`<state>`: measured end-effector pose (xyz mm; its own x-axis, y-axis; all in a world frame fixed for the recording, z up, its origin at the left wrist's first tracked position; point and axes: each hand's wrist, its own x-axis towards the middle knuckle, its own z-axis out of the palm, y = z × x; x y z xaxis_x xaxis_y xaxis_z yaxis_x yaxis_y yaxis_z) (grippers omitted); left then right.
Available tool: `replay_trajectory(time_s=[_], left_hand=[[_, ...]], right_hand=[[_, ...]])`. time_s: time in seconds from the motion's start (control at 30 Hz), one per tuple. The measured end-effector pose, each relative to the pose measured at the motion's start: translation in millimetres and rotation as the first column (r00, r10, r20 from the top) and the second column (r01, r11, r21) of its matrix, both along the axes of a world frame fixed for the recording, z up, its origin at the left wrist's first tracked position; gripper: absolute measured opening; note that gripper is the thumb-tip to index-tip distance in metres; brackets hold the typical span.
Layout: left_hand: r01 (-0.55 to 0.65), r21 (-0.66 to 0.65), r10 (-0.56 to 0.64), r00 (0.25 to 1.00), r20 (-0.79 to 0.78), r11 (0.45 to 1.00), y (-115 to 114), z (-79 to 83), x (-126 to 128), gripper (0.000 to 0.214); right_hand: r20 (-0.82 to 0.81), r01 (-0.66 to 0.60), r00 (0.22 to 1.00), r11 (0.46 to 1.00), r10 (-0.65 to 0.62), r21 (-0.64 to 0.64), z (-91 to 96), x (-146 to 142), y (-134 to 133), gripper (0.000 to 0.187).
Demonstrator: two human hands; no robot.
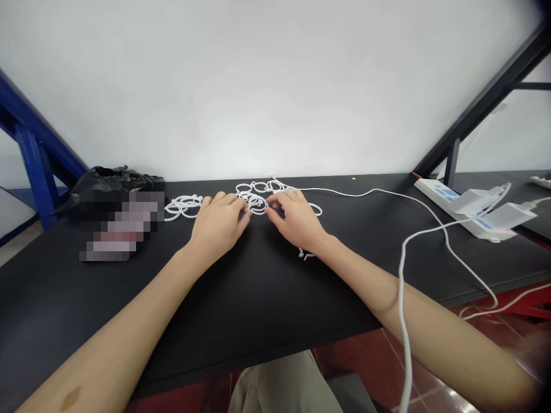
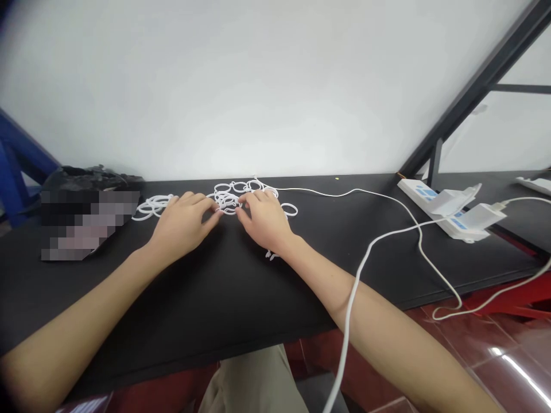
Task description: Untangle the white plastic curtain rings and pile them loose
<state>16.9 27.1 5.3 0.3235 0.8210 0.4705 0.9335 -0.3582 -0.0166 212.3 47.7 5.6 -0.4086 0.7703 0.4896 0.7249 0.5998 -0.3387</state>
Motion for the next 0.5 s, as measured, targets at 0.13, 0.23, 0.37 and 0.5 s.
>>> replay_trajectory(time_s=[0.13,0.23,0.37,0.5], left_hand=[[-0.02,0.056,0.02,1.0,0.01,0.998,-2.8,4.4,0.8,0.026],[-0.067,0.081,0.064,0.997,0.037,0.994,-2.4,7.7,-2.9,0.028],[-0.177,0.053,0.172,0.981,0.091,0.983,2.8,12.6,-17.9,0.032],[-0.332,0.015,0.326,0.933,0.153,0.943,8.0,12.9,-36.3,0.034]], right_hand=[[0.002,0.022,1.0,1.0,-0.022,0.019,1.4,0.6,0.3,0.022],[0.007,0.038,0.999,0.999,-0.038,0.012,1.3,2.0,1.2,0.021],[0.052,0.041,0.998,0.999,-0.042,0.01,1.0,3.6,2.1,0.023],[0.116,-0.116,0.987,0.993,0.112,0.028,1.0,2.7,1.7,0.025]])
